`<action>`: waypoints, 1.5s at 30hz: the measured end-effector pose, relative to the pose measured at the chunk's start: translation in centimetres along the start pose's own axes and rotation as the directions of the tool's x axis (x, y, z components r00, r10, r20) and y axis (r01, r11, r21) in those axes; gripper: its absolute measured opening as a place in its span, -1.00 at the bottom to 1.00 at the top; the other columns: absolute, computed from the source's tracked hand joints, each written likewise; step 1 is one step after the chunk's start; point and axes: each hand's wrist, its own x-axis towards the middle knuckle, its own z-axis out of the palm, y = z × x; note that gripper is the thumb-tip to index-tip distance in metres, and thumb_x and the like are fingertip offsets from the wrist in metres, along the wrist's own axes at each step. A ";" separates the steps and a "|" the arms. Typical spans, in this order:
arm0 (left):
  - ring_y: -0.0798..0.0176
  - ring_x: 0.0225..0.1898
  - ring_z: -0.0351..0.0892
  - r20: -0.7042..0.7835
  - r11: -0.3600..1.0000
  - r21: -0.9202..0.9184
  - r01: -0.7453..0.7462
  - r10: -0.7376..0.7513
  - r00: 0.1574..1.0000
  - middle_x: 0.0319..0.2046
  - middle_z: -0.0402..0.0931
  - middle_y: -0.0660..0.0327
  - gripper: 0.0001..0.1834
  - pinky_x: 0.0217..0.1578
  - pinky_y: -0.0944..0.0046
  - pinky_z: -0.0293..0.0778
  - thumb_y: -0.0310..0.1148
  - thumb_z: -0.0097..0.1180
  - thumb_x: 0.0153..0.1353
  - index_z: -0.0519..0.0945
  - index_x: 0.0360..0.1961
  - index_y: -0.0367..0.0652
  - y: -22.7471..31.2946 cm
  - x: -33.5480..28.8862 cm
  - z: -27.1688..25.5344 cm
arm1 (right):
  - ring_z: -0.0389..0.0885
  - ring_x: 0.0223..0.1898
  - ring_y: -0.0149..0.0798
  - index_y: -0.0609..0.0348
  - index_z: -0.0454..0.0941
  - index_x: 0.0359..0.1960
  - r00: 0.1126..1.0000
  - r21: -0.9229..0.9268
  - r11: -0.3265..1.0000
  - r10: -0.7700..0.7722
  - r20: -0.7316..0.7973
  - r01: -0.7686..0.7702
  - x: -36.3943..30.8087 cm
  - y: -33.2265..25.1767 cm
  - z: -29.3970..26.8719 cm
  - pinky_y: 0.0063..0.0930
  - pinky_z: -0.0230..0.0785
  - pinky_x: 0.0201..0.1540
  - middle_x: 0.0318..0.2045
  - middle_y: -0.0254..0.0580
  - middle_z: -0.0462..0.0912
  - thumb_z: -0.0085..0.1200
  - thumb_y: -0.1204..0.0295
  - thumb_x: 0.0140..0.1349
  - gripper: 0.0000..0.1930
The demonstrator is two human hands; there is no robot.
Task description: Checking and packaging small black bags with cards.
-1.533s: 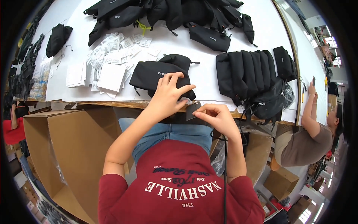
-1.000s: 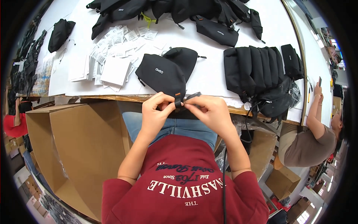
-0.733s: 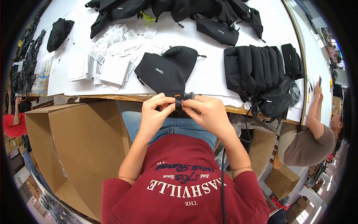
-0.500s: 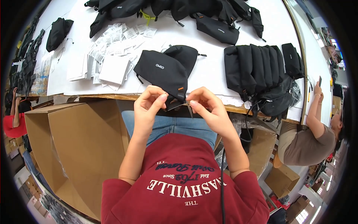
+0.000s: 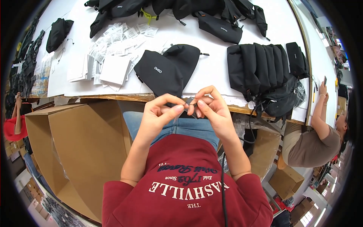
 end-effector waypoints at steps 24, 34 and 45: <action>0.68 -0.63 0.04 0.094 0.986 0.161 0.051 -0.067 0.993 -0.70 0.30 0.51 -0.91 -0.58 0.53 -0.01 -0.47 0.08 0.28 0.51 -0.36 -0.26 0.1 -0.5 0.5 | 0.47 -0.29 -0.50 0.19 0.34 -0.06 0.995 -0.205 0.975 -0.096 -0.020 0.090 -0.6 0.3 1.5 -0.58 0.35 -0.17 -0.36 -0.35 0.46 -0.01 0.56 0.31 -0.80; 0.66 -0.64 0.02 0.074 0.977 0.209 0.046 -0.063 0.995 -0.76 0.23 0.52 -0.93 -0.57 0.54 0.00 -0.50 0.09 0.25 0.49 -0.38 -0.24 0.2 -0.9 0.9 | 0.57 -0.32 -0.37 0.25 0.36 -0.18 0.961 -0.489 0.846 -0.272 -0.055 0.212 -1.0 0.9 1.8 -0.51 0.40 -0.18 -0.41 -0.22 0.54 0.06 0.63 0.22 -0.82; 0.29 -0.77 0.29 0.199 0.667 0.730 -0.149 0.001 0.980 -0.79 0.30 0.23 -0.90 -0.66 0.29 0.22 -0.37 0.19 0.10 0.55 -0.43 -0.13 -0.5 -2.2 1.6 | 0.38 0.10 -0.03 0.19 0.46 -0.07 0.971 -0.899 0.367 -0.103 0.215 0.238 3.3 -2.5 0.5 -0.19 0.22 0.13 -0.10 -0.10 0.54 0.15 0.31 0.17 -0.67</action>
